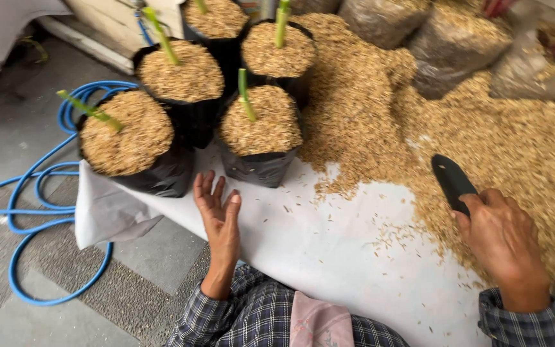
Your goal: The person is filling a black plastic grow bag with rice husks using a hand trowel and then planting a green seedling into the bag.
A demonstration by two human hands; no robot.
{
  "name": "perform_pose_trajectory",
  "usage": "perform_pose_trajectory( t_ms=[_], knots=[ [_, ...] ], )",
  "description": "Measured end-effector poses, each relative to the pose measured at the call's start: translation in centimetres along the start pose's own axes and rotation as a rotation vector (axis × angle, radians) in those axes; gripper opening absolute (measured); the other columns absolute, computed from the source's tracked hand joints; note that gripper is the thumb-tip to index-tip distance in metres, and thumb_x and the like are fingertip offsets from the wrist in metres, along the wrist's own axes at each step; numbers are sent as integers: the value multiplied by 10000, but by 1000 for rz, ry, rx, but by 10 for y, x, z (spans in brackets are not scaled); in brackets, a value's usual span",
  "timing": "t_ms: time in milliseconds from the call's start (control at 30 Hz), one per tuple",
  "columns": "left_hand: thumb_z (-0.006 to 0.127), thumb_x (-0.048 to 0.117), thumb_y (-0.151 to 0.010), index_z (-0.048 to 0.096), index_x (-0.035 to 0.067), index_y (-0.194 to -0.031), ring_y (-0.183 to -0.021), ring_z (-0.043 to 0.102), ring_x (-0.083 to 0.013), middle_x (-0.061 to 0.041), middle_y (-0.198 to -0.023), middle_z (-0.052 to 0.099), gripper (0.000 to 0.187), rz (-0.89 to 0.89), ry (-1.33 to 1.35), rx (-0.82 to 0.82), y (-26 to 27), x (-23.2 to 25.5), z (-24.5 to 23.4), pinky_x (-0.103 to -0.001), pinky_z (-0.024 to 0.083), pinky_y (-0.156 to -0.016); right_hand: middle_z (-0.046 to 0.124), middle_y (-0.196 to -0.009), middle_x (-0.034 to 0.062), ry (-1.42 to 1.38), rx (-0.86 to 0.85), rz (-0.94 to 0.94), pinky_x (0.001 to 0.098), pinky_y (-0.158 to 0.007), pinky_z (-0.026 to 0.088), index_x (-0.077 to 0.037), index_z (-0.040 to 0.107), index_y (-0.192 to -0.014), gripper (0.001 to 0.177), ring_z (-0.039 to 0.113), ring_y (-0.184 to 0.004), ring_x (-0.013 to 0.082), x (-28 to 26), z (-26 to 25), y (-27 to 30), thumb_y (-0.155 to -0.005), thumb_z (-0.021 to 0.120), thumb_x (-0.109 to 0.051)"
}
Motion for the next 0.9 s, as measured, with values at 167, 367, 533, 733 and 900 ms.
perform_pose_trajectory(
  t_ms=[167,367,533,733,900],
  knots=[
    [569,244,-930,151,169,-1490,-1387,361,-307,-159,-1534,271,703,44,6,10,4,-2,8,-422,379,-1056,656,-1025,176,-2,-93,11,478,-713,616,-139,519,-1326,499,700,-879,355,15,31,3,-856,639,-256],
    [537,205,-959,356,91,-1292,-1160,490,-209,-121,-1237,463,396,241,-116,58,25,23,19,-316,413,-934,586,-1086,83,-56,-129,57,493,-674,562,-197,501,-1313,530,639,-955,325,41,35,27,-820,635,-339],
    [577,153,-923,546,30,-1088,-934,600,-210,-104,-1017,606,207,213,-223,-514,33,35,83,-305,492,-830,570,-1098,106,-205,71,-87,437,-675,578,-133,573,-1252,400,628,-896,293,19,19,45,-865,580,-233],
    [570,287,-944,563,80,-1177,-959,559,-298,-126,-1114,586,312,446,-658,-1126,62,39,145,-406,440,-848,576,-1060,64,-417,-112,-373,324,-618,534,-92,605,-1070,188,658,-772,209,-36,42,25,-913,503,-115],
    [577,256,-942,538,60,-1248,-1087,535,-316,-163,-1225,555,365,531,-629,-1121,58,47,152,-431,401,-927,627,-1090,81,-103,104,-126,390,-694,649,-133,613,-1154,248,678,-919,240,14,19,35,-940,524,-224]
  ],
)
Point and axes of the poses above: each hand's wrist, its own y-axis away from the middle knuckle, its own z-axis out of the palm, x = y × z, the point moved 8 cm from there along -y, towards the middle knuckle
